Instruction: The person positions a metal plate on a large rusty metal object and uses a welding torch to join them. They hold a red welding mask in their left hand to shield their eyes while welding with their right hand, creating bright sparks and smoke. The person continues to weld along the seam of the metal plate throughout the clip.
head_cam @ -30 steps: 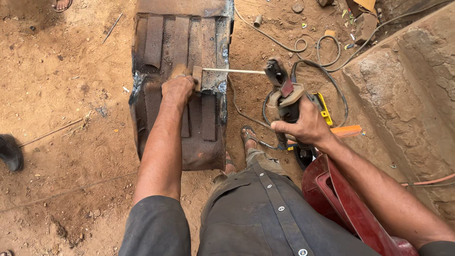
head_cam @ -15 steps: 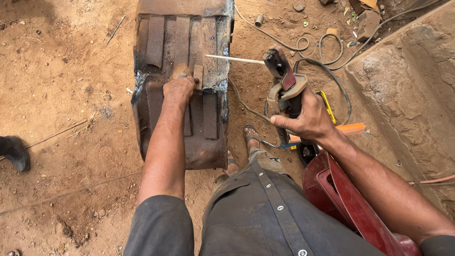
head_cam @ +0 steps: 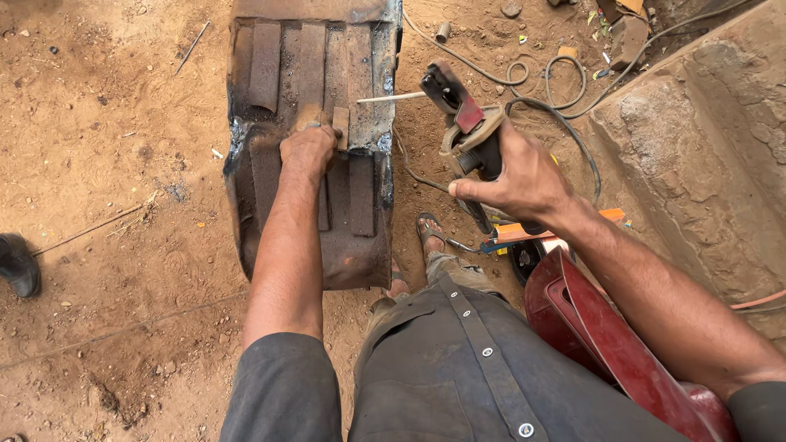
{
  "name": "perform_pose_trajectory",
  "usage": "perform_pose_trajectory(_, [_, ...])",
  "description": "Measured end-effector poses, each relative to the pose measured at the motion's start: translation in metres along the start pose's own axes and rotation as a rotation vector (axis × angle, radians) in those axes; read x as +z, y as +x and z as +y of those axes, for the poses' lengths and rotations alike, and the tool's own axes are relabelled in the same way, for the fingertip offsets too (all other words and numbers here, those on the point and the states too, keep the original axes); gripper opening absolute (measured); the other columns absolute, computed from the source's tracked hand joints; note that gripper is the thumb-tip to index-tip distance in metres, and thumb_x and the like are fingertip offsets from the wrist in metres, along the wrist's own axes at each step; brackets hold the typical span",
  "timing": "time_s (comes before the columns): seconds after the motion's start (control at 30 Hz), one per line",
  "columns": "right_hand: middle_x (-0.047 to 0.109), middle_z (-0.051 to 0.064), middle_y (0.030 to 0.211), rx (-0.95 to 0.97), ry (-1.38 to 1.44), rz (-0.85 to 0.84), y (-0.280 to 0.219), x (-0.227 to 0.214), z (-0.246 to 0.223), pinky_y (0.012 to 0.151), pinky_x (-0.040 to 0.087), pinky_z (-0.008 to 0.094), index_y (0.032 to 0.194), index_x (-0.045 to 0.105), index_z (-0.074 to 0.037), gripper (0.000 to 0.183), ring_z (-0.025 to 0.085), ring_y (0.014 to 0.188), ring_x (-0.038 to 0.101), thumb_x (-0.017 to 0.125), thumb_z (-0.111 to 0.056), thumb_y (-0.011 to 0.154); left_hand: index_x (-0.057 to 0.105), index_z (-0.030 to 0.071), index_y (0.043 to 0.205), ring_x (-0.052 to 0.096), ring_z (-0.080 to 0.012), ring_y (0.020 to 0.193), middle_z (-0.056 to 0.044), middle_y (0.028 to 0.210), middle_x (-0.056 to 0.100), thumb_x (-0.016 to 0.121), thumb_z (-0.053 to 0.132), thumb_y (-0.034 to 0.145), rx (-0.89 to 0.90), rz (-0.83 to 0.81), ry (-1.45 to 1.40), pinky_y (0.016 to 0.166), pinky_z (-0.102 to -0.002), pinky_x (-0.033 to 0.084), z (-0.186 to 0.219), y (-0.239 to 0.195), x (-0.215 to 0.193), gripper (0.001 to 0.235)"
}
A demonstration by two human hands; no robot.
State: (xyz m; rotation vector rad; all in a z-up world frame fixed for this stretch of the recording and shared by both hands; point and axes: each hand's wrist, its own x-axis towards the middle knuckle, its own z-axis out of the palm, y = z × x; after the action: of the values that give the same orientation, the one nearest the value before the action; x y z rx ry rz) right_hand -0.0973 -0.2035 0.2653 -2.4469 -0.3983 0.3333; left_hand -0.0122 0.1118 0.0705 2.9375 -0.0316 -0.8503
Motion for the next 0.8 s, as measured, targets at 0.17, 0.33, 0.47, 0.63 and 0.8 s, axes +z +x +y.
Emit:
perform_pose_trajectory(0.17, [0.069,0.019,0.107,-0.008,-0.058,-0.011,0.008,-0.011,-0.005,0.089,0.055,0.047,0.134,0.050,0.002,0.087,0.035,0.098,0.070,0.085,-0.050,0.073,0.058,0.014,0.140,0.062,-0.0323,0.123,-0.012,0.137,0.062,0.063,0.004,0.096,0.004,0.004,0.015,0.095,-0.043,0.056,0.000,0.004,-0.002,0.046])
perform_pose_trajectory(0.33, [0.070,0.019,0.105,0.073,-0.091,-0.027,0.019,-0.011,-0.013,0.089,0.055,0.047,0.133,0.052,0.001,0.089,0.033,0.098,0.070,0.086,-0.051,0.070,0.058,0.021,0.143,0.066,-0.0315,0.121,-0.013,0.136,0.065,0.062,0.001,0.098,0.005,-0.005,0.012,0.093,-0.042,0.059,-0.001,0.007,0.005,0.049])
perform_pose_trajectory(0.47, [0.069,0.014,0.102,0.062,-0.050,0.039,0.020,-0.013,-0.006,0.086,0.054,0.045,0.127,0.057,0.000,0.079,0.029,0.094,0.069,0.085,-0.048,0.071,0.058,0.020,0.141,0.063,-0.0311,0.123,-0.011,0.137,0.063,0.065,0.002,0.096,0.000,-0.025,0.023,0.095,-0.043,0.057,0.000,0.006,0.001,0.049])
perform_pose_trajectory(0.63, [0.054,0.000,0.090,0.144,0.482,0.134,0.011,-0.004,0.037,0.068,0.052,0.031,0.109,0.058,-0.004,0.052,0.012,0.079,0.057,0.077,-0.045,0.082,0.064,0.015,0.137,0.065,-0.0306,0.123,-0.012,0.137,0.066,0.059,0.004,0.102,-0.005,-0.032,0.007,0.096,-0.044,0.056,-0.001,0.008,-0.003,0.038])
perform_pose_trajectory(0.8, [0.051,-0.003,0.086,0.256,0.901,0.201,0.003,0.016,0.073,0.058,0.051,0.025,0.107,0.056,-0.007,0.045,0.007,0.070,0.052,0.074,-0.041,0.085,0.063,0.013,0.135,0.065,-0.0310,0.121,-0.012,0.136,0.065,0.067,0.003,0.094,0.028,-0.023,0.019,0.093,-0.044,0.058,-0.005,0.012,0.002,0.042])
